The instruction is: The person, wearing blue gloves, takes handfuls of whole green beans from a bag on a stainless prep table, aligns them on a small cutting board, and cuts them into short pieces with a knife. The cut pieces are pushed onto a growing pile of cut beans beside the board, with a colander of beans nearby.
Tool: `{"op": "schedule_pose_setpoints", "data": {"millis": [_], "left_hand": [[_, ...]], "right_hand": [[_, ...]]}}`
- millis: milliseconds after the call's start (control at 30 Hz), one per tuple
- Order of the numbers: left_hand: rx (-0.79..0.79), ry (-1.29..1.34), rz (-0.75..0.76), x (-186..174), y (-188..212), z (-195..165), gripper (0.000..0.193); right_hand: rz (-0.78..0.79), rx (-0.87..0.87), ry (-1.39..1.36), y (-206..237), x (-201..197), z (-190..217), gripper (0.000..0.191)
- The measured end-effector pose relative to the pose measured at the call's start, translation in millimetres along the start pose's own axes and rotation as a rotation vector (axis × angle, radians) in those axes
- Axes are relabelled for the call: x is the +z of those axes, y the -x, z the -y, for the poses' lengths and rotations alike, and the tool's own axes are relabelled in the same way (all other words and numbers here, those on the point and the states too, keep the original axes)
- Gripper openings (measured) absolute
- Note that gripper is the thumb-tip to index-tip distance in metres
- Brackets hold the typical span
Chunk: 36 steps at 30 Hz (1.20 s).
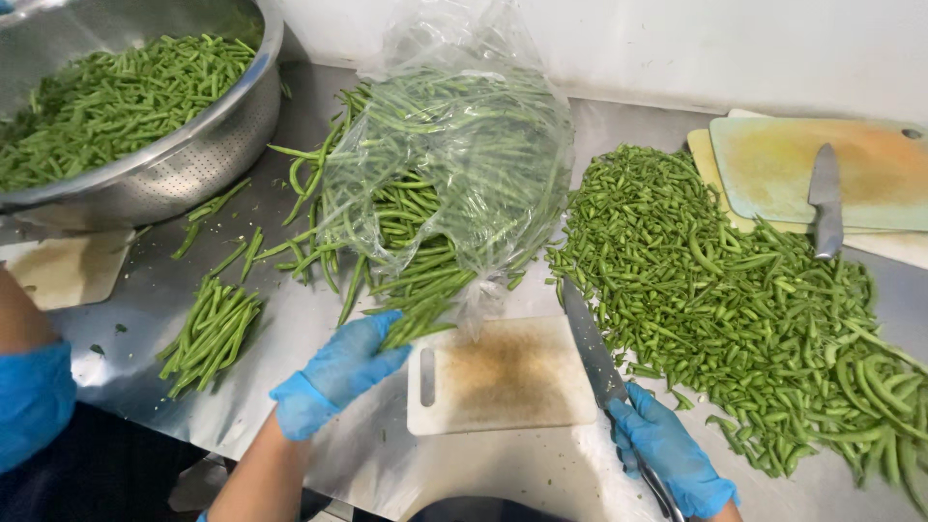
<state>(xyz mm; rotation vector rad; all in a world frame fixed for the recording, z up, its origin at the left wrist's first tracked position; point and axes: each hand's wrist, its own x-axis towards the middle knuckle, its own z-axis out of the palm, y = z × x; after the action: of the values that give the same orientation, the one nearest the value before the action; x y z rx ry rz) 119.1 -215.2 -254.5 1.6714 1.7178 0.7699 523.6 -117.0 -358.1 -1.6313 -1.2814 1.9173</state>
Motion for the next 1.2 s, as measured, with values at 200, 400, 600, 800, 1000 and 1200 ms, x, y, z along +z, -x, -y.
{"op": "schedule_pose_setpoints", "data": {"millis": [200,400,600,800,1000,1200], "left_hand": [[0.186,-0.409,-0.039,111.6,-24.9,1.7,0.021],[0.241,-0.626,-0.051,157.5,-46.8,0.4,0.020],[0.289,-0.525,-0.052,144.2,-37.2,-1.7,0.074],[0.341,-0.427,-0.059,144.4,-30.4,-0.7,0.084],[0.309,-0.466,-0.086,158.1,-28.8,0.9,0.083],[0.330,-0.484,-0.089,162.6,-30.6,7.9,0.079]], "right_hand": [[-0.121,-0.127,0.234,22.2,16.9,9.1,0.048],[-0.311,-0.337,0.906,41.2,53.9,10.4,0.061],[-0.313,-0.253,1.048,44.7,85.5,14.2,0.062],[-0.339,-0.088,1.079,50.1,87.6,27.2,0.065],[-0.334,-0.152,1.109,51.1,91.0,31.0,0.066],[-0.287,-0.176,1.141,51.6,99.0,26.6,0.068]]}}
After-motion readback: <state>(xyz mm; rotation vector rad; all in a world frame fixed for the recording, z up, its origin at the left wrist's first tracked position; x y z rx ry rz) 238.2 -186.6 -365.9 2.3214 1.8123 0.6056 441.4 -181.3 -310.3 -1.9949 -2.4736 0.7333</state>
